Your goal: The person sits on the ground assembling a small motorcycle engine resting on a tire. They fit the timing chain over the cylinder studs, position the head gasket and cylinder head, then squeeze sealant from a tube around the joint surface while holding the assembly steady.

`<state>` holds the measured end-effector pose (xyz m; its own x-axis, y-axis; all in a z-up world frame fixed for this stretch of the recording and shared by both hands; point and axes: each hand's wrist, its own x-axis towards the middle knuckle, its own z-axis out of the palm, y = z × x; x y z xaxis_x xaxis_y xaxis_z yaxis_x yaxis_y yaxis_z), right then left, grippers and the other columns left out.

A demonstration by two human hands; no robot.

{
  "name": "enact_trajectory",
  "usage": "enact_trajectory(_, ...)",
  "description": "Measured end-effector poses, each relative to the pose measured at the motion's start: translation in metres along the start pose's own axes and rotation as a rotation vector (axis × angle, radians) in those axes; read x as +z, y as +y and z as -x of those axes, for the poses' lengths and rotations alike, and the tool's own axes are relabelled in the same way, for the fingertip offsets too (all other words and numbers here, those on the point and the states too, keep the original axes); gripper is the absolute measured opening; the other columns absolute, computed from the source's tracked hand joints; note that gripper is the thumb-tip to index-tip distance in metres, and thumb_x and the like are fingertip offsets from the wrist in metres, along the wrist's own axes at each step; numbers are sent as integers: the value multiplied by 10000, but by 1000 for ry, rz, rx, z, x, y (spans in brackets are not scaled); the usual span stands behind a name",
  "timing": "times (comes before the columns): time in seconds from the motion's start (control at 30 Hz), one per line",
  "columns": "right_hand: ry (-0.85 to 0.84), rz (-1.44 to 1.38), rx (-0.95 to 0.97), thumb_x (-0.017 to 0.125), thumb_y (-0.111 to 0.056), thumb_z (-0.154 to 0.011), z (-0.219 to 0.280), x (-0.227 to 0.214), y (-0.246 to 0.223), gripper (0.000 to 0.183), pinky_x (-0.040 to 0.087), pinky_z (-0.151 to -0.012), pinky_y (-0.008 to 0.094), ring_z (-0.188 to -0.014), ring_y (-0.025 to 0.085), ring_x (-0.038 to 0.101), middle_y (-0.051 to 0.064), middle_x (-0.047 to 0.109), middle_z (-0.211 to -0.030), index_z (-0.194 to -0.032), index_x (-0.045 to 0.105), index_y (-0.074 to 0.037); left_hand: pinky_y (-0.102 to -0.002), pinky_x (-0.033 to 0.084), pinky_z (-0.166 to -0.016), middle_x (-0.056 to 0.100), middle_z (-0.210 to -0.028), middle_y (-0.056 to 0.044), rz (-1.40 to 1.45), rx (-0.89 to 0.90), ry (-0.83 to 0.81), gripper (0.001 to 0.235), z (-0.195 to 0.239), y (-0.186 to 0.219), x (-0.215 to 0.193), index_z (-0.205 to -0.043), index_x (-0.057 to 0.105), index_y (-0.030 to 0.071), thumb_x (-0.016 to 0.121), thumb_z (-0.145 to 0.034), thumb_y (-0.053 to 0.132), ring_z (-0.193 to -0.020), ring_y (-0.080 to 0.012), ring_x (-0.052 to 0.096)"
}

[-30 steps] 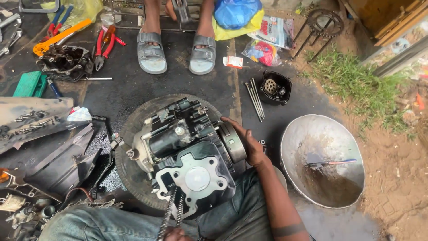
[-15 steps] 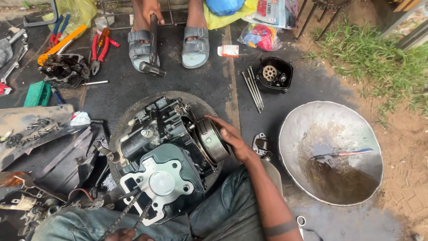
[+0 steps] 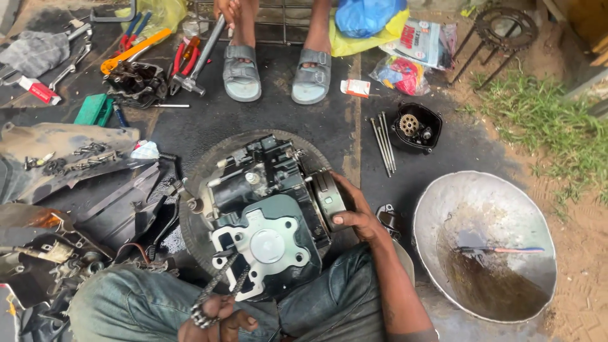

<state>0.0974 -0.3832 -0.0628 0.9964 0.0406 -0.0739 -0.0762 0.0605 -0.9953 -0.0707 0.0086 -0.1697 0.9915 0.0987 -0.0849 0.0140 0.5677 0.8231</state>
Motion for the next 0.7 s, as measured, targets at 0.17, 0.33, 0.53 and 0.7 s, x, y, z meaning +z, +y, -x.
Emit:
enact_trajectory(0.17,18,4,26,756,-537,-381,-4,5,-7,1299,433,-1109,421,-1296,365,584,225,622,-1369,-1526,464,2,-497,604,-616,655,-1092,-360,151,84,-65,371,-14,16,72,-1203,629,-209,556,-1094,138,-741,-412,752)
enact_trajectory(0.33,-71,-8,-57,790,-504,-354,-9,2,-14,1316,411,-1146,409,-1303,351,590,191,621,-1379,-1526,469,-2,-434,642,-700,670,-1183,-294,-76,342,-203,453,-12,21,90,-1334,603,-93,695,-993,191,-906,-320,774)
enact_trajectory(0.53,-71,-24,-37,835,-527,-389,-6,9,-19,1365,346,-1199,410,-1394,354,530,203,553,-1488,-1576,386,-26,-449,639,-650,697,-1138,-305,21,146,-131,356,-12,22,95,-1247,660,-87,664,-1007,175,-885,-320,774)
enact_trajectory(0.7,-71,-18,-41,819,-551,-398,-6,8,-17,1378,318,-1207,412,-1416,368,508,218,532,-1514,-1590,366,-27,-450,661,-664,686,-1137,-291,53,137,-161,376,-14,28,101,-1266,664,-67,666,-991,190,-862,-308,768)
